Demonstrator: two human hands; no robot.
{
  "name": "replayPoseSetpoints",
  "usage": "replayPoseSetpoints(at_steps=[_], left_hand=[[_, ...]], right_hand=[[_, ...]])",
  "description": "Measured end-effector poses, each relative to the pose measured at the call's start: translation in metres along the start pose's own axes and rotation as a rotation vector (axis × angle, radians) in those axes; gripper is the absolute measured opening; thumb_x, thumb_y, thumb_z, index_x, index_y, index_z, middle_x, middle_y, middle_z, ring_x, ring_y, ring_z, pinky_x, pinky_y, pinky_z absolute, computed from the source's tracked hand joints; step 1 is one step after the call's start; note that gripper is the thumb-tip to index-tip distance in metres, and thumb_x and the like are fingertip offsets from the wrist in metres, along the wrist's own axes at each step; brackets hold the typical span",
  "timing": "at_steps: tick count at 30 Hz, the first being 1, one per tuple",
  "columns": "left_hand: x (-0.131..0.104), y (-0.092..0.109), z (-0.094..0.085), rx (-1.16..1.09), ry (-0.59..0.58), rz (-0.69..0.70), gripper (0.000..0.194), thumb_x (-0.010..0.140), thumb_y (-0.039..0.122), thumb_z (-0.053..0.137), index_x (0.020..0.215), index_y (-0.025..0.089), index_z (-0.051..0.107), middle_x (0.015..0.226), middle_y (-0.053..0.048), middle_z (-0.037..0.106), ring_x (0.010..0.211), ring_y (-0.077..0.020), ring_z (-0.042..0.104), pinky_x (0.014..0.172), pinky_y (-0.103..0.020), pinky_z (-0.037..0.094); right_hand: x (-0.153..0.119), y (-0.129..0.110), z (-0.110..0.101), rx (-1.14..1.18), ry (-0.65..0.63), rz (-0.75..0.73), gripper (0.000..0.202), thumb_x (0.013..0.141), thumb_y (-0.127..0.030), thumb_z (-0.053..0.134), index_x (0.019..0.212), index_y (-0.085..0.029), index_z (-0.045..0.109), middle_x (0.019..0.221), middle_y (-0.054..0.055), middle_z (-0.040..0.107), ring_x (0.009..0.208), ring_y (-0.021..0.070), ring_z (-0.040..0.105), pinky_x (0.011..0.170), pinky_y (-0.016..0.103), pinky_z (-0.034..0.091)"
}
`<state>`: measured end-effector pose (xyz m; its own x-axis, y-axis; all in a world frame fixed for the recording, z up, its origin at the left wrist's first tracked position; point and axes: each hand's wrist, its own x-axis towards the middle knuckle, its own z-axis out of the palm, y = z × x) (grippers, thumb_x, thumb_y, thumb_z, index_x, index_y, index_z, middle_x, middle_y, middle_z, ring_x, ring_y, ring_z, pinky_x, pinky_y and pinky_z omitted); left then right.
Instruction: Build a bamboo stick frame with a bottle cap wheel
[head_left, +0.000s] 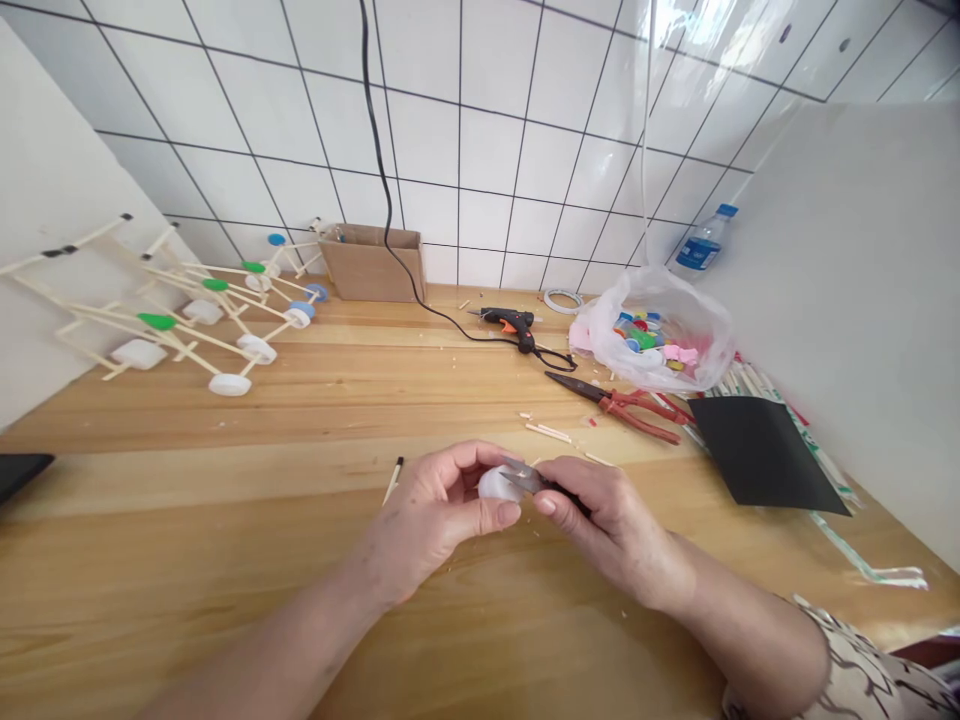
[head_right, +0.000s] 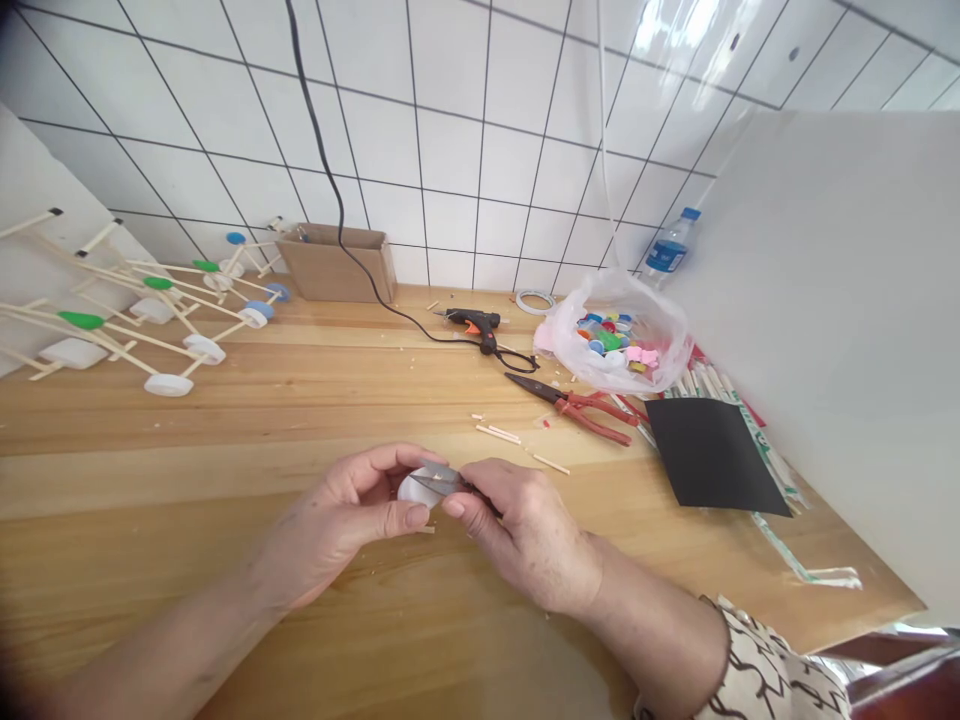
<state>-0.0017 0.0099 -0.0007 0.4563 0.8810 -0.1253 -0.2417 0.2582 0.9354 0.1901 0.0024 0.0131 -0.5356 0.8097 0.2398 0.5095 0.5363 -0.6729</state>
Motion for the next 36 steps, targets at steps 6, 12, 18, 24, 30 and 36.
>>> replayPoseSetpoints(at_steps=[6,12,18,24,30,36], left_hand=[[0.0,0.0,0.0,0.01,-0.005,-0.002,0.021,0.068,0.016,0.074,0.088,0.018,0.067,0.083,0.002,0.067,0.079,-0.0111,0.057,0.073,-0.022,0.043],[-0.001,-0.002,0.001,0.009,0.053,-0.03,0.028,0.064,0.018,0.077,0.09,0.019,0.067,0.077,0.003,0.065,0.074,-0.0106,0.055,0.069,-0.022,0.044],[-0.002,-0.002,-0.001,-0.013,0.057,-0.054,0.03,0.064,0.022,0.078,0.091,0.021,0.067,0.083,0.002,0.063,0.078,-0.0123,0.054,0.071,-0.025,0.047],[-0.001,0.002,0.0,0.002,0.043,-0.059,0.028,0.067,0.027,0.077,0.092,0.022,0.067,0.087,0.0,0.063,0.081,-0.0143,0.054,0.069,-0.026,0.048],[-0.001,0.0,0.002,-0.084,0.118,-0.069,0.031,0.071,0.036,0.074,0.096,0.02,0.068,0.084,-0.002,0.066,0.07,-0.0138,0.055,0.065,-0.028,0.048],[0.001,0.004,0.001,-0.149,0.191,-0.078,0.029,0.071,0.043,0.072,0.086,0.018,0.072,0.079,-0.005,0.068,0.073,-0.0128,0.054,0.056,-0.021,0.037]], right_hand=[[0.0,0.0,0.001,-0.016,0.019,-0.005,0.037,0.097,-0.042,0.037,0.072,-0.017,0.05,0.064,-0.001,0.046,0.059,0.0115,0.042,0.057,0.024,0.033],[-0.002,-0.001,0.005,-0.013,0.068,-0.014,0.041,0.097,-0.04,0.034,0.065,-0.018,0.046,0.059,-0.002,0.042,0.054,0.0102,0.038,0.053,0.024,0.031],[0.001,-0.003,0.001,0.066,0.116,-0.001,0.039,0.096,-0.041,0.038,0.067,-0.017,0.048,0.058,-0.003,0.04,0.053,0.0093,0.036,0.051,0.022,0.03],[0.003,0.0,-0.004,0.094,0.052,0.086,0.04,0.093,-0.047,0.042,0.075,-0.015,0.055,0.063,-0.002,0.044,0.058,0.0105,0.039,0.054,0.022,0.033],[0.006,0.005,-0.009,-0.005,0.041,0.103,0.039,0.096,-0.043,0.032,0.079,-0.016,0.055,0.065,0.001,0.052,0.058,0.0125,0.046,0.054,0.022,0.037],[0.013,0.018,-0.018,-0.586,0.043,0.414,0.017,0.091,-0.03,0.045,0.093,-0.018,0.057,0.074,0.006,0.067,0.064,0.0202,0.061,0.053,0.026,0.036]])
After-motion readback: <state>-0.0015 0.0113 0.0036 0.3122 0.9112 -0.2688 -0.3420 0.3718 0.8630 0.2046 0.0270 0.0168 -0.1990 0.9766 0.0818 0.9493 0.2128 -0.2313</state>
